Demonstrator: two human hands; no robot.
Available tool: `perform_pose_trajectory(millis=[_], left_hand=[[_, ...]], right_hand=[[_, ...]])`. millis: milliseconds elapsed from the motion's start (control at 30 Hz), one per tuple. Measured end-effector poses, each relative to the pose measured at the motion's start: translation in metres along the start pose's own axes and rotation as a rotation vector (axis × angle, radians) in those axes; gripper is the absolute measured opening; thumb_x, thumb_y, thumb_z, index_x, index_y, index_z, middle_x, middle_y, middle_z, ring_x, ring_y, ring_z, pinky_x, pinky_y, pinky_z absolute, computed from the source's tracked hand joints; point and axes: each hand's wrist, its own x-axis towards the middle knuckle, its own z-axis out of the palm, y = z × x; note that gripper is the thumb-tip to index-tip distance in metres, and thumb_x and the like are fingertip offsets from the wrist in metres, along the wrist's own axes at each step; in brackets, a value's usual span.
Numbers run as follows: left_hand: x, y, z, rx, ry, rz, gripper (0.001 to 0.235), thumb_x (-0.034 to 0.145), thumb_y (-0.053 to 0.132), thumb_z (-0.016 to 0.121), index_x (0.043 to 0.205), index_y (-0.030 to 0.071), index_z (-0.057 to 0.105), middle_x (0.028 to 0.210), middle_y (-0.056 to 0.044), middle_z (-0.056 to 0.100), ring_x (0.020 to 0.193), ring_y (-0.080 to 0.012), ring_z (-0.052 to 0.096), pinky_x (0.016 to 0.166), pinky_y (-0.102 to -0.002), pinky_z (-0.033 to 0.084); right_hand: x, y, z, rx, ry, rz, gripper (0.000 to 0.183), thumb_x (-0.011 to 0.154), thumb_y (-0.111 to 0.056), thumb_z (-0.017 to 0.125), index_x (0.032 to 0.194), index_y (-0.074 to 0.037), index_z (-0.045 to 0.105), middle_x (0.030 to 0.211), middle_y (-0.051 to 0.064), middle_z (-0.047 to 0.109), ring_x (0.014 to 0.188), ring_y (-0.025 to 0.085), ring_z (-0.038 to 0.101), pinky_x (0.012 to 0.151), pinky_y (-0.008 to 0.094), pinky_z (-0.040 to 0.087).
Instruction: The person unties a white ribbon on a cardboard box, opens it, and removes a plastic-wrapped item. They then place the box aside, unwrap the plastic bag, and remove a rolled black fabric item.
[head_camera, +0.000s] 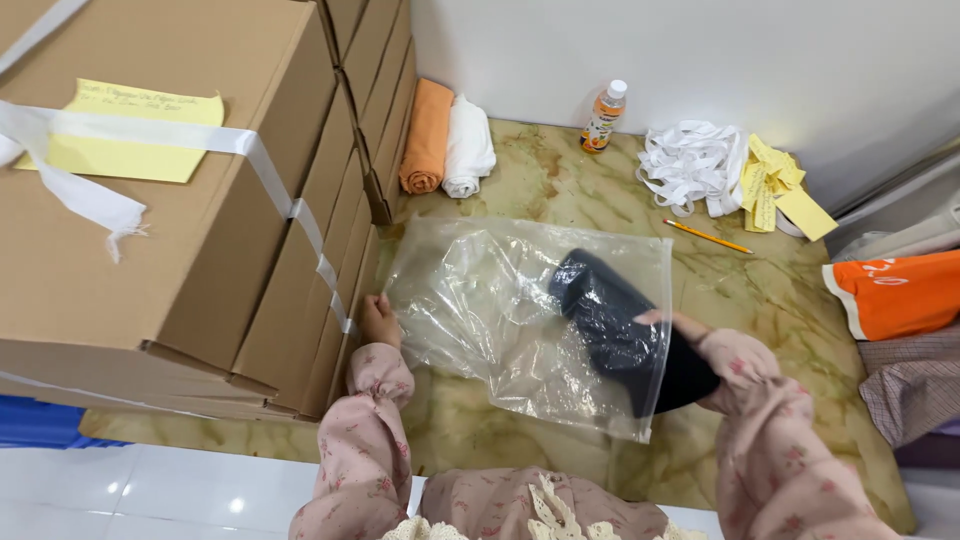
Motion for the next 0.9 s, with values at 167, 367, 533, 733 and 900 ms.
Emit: perform_pose_trajectory(millis=[167,367,533,733,900], left_hand=[[-0.010,0.005,0.013,0.015,-0.091,-0.065,0.030,0.110,0.045,0.045,0.111,0.018,0.057,0.106,-0.015,0.073,0.109,-0.0395,0.068,0.094,-0.049,0.053],[-0.021,0.011,0.028,0.051,-0.118,-0.046,0.029,0.110,0.048,0.040,0.112,0.022,0.053,0.103,-0.018,0.074,0.105,-0.0403,0.070,0.089,-0.049,0.055],[-0.069,0.071,0.023,0.217,0.088,0.266,0.047,0.088,0.026,0.069,0.132,0.016,0.052,0.130,-0.017,0.052,0.117,-0.0430,0.057,0.099,-0.055,0.044],[-0.185,0.209,0.031,-0.488,-0.719,0.533,0.056,0.090,0.010,0.057,0.144,0.001,0.048,0.142,-0.027,0.051,0.133,-0.0441,0.049,0.109,-0.053,0.041],[-0.254,0.313,-0.042,-0.568,-0.802,0.654,0.064,0.103,0.043,0.053,0.149,0.001,0.042,0.137,-0.032,0.053,0.127,-0.0514,0.053,0.103,-0.058,0.048]], right_hand=[[0.054,0.054,-0.102,0.232,0.029,0.012,0.074,0.058,-0.038,0.089,0.116,0.002,0.067,0.103,0.038,0.065,0.083,0.050,0.061,0.073,0.063,0.043],[0.131,0.095,-0.157,0.348,0.103,-0.421,0.087,0.069,-0.056,0.082,0.140,-0.012,0.057,0.127,0.025,0.057,0.105,0.040,0.056,0.084,0.056,0.047],[0.065,0.073,-0.126,0.336,0.287,-0.659,0.091,0.074,-0.039,0.087,0.147,-0.011,0.041,0.135,0.025,0.047,0.117,0.039,0.051,0.092,0.060,0.045],[0.004,0.039,-0.039,0.234,0.313,-0.775,0.094,0.072,-0.043,0.089,0.144,-0.006,0.041,0.136,0.029,0.049,0.124,0.044,0.051,0.100,0.059,0.043],[-0.018,0.022,0.024,0.286,0.163,-0.852,0.092,0.082,-0.047,0.082,0.148,-0.012,0.028,0.122,0.021,0.049,0.108,0.031,0.052,0.090,0.041,0.049]])
